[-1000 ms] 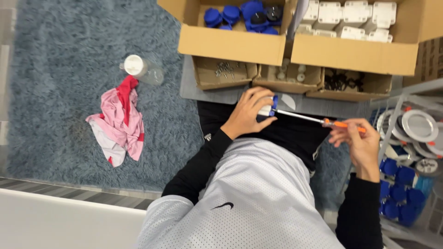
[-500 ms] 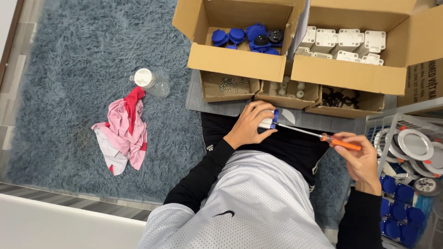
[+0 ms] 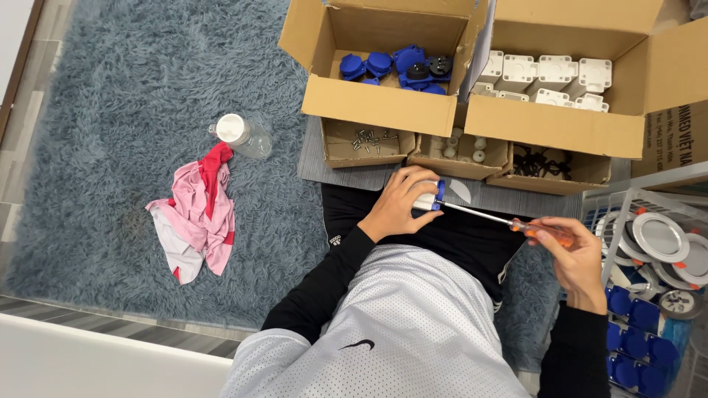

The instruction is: Assembling small plastic hardware components using a screwdriver

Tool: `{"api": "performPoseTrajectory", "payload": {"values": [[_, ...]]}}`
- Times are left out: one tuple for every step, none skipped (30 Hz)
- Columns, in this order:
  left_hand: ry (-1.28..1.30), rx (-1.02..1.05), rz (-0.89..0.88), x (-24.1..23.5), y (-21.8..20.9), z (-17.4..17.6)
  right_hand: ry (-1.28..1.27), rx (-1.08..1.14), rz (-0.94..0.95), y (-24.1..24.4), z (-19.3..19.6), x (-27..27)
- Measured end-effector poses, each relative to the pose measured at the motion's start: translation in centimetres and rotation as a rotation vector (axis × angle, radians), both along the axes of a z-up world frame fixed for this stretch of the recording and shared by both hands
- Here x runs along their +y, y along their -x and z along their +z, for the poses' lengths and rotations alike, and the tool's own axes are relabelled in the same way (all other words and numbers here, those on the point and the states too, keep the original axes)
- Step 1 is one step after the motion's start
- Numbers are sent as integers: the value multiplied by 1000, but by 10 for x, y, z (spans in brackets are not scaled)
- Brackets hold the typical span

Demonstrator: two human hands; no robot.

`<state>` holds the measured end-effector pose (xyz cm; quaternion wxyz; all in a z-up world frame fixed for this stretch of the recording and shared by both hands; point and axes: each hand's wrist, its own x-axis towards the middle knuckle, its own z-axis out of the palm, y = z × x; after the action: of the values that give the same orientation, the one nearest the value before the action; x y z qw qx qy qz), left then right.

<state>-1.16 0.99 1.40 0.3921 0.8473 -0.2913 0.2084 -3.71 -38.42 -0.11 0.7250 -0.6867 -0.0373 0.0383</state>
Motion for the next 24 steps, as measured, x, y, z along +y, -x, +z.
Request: {"api": "performPoseTrajectory", "payload": {"values": [[5,-4,0,0,0,0,-35,-22,-6,0,-4,-2],[5,-4,0,0,0,0,-35,-22,-6,0,2,0],[4,-2,2,0,0,-1,36,-52,15,0,8,3],[2,2,4,0,0,-1,107,-81,37,0,15,5],[2,2,4,-1,0,-2,107,-81,36,0,22,7],[2,0,5,-1,0,-2,229,-5,46,-1,29,10],[3,-1,7,-1,0,-2,351,72,57,-2,36,12],[2,-2,7,-1,0,-2,350,72,57,-2,29,13],[4,1,6,-1,0,-2,285,73,9,-3,22,14],[7,4,6,-1,0,-2,220,73,-38,-3,16,15],[7,4,5,-1,0,-3,220,73,-39,-3,14,13],[3,13,6,-1,0,-4,174,42,-31,-3,12,11],[-1,22,8,-1,0,-5,128,12,-23,-3,10,9],[-1,22,8,-1,0,-5,128,12,-23,-2,10,8],[-4,16,8,-1,-1,-5,112,-9,-32,-1,10,7],[-7,10,8,-1,-1,-4,96,-30,-41,-1,10,6],[-8,10,7,-1,-1,-5,96,-30,-42,0,8,4],[-6,11,7,-1,-1,-5,87,-60,-30,-1,6,2],[-4,12,8,-1,-1,-5,77,-90,-18,-1,3,0],[-4,12,7,-1,-1,-6,77,-90,-19,-1,10,3],[0,13,7,-1,-1,-6,134,-87,9,-1,17,6],[4,15,7,-1,-1,-7,190,-82,37,-2,24,8],[4,15,6,-2,-1,-6,191,-82,37,-1,33,15],[5,11,8,-1,-1,-6,280,34,2,0,41,22]]}}
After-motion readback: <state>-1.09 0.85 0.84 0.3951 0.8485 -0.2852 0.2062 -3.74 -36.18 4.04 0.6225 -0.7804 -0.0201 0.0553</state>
